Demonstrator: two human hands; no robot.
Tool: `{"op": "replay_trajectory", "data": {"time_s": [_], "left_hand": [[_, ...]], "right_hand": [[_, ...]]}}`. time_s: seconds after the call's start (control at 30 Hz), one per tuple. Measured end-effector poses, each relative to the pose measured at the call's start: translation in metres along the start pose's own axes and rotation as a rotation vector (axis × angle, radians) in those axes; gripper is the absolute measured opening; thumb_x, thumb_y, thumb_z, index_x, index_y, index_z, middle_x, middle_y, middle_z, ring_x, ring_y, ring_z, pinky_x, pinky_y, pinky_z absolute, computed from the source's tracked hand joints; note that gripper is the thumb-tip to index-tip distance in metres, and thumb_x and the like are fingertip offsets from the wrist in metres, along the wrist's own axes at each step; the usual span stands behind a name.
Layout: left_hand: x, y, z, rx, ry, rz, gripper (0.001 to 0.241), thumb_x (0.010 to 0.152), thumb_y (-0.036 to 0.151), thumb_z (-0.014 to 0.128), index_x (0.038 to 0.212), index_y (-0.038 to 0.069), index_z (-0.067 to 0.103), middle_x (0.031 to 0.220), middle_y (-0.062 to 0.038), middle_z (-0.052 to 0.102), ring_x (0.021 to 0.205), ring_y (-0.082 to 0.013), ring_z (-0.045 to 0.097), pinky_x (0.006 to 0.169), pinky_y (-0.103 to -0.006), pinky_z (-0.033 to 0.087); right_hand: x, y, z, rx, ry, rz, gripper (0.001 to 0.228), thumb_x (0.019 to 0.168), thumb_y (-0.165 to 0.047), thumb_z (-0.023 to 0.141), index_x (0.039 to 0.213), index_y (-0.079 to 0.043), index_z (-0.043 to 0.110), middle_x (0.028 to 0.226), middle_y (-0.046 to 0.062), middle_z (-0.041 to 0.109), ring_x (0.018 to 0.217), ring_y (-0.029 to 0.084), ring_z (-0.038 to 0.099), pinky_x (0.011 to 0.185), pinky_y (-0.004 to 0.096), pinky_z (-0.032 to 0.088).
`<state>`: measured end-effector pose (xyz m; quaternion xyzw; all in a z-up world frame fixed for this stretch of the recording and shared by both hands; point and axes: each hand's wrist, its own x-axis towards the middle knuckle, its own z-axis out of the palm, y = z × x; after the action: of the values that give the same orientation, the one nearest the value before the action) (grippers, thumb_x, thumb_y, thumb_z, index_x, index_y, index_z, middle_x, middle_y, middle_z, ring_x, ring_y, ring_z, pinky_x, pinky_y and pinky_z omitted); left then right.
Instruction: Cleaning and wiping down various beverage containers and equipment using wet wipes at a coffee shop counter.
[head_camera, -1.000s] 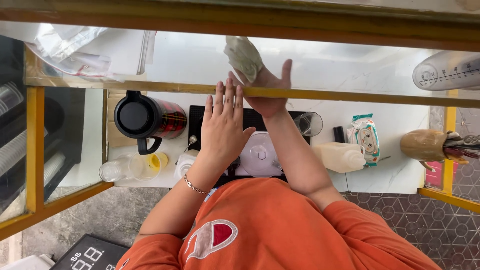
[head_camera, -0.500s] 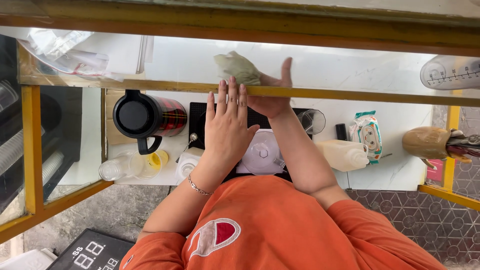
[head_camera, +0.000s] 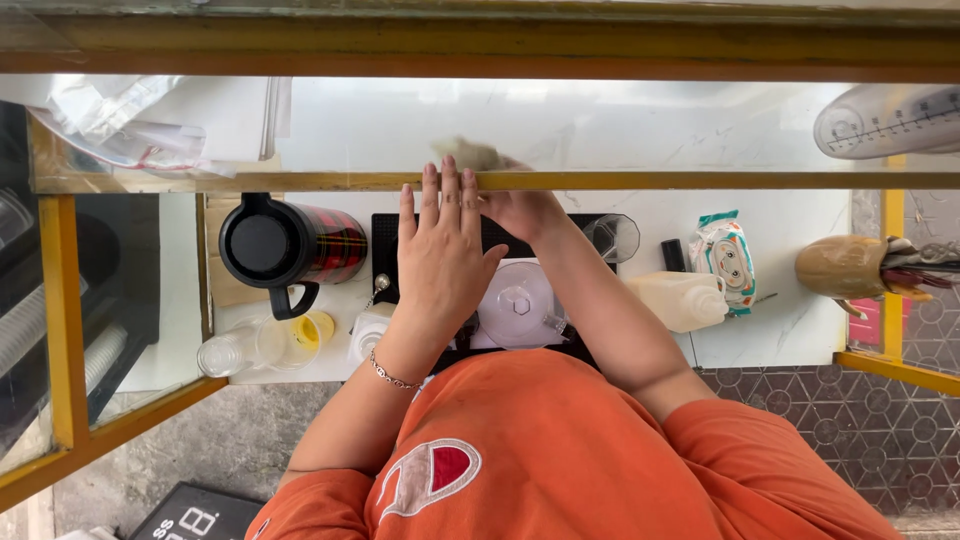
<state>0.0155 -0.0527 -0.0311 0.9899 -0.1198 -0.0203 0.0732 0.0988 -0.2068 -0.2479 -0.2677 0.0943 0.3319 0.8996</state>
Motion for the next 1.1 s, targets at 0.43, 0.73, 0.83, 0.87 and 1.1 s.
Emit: {"op": "replay_trajectory", "data": {"time_s": [0.43, 0.73, 0.83, 0.87, 1.1], "left_hand": [[0.004, 0.011, -0.006, 0.045, -0.048, -0.031, 0.105, 0.084, 0.059, 0.071, 0.158, -0.005, 0.034, 0.164, -0.028, 0.030, 0.153, -0.0454, 0.023, 0.124, -0.0605, 0.006], [0.006, 0.025, 0.007, 0.059, 0.010, 0.111, 0.096, 0.094, 0.065, 0.054, 0.155, -0.007, 0.035, 0.161, -0.033, 0.029, 0.150, -0.0507, 0.020, 0.119, -0.0623, 0.011], [0.000, 0.026, 0.019, 0.055, -0.041, 0.107, 0.097, 0.092, 0.068, 0.053, 0.154, -0.005, 0.037, 0.164, -0.032, 0.019, 0.153, -0.0476, 0.011, 0.119, -0.0622, 0.011], [-0.003, 0.026, 0.024, 0.038, -0.022, 0.120, 0.096, 0.090, 0.067, 0.060, 0.151, -0.006, 0.043, 0.165, -0.033, 0.016, 0.153, -0.0472, 0.008, 0.119, -0.0613, 0.016], [-0.017, 0.014, 0.020, 0.043, 0.036, 0.179, 0.090, 0.090, 0.065, 0.060, 0.152, 0.002, 0.047, 0.166, -0.029, 0.018, 0.155, -0.0421, 0.010, 0.120, -0.0604, 0.013]], "right_hand": [[-0.256, -0.113, 0.038, -1.011, 0.497, -0.456, 0.040, 0.071, 0.009, 0.048, 0.099, 0.001, 0.076, 0.087, 0.016, 0.071, 0.081, 0.021, 0.068, 0.074, 0.037, 0.060], [-0.279, -0.268, -0.014, -1.604, 0.968, -1.337, 0.056, 0.102, -0.028, 0.081, 0.131, -0.012, 0.036, 0.116, 0.014, 0.041, 0.104, 0.032, 0.048, 0.086, 0.046, 0.051], [-0.252, -0.285, -0.028, -1.745, 1.177, -1.342, 0.077, 0.098, -0.052, 0.099, 0.126, -0.017, 0.036, 0.114, 0.012, 0.056, 0.102, 0.035, 0.067, 0.080, 0.047, 0.061], [-0.244, -0.287, -0.031, -1.806, 1.296, -1.360, 0.086, 0.094, -0.061, 0.105, 0.123, -0.016, 0.038, 0.115, 0.012, 0.067, 0.098, 0.034, 0.076, 0.079, 0.046, 0.064], [-0.229, -0.266, -0.004, -1.770, 1.218, -1.558, 0.066, 0.086, -0.031, 0.102, 0.107, -0.014, 0.042, 0.094, 0.006, 0.060, 0.078, 0.027, 0.069, 0.068, 0.041, 0.058]]}}
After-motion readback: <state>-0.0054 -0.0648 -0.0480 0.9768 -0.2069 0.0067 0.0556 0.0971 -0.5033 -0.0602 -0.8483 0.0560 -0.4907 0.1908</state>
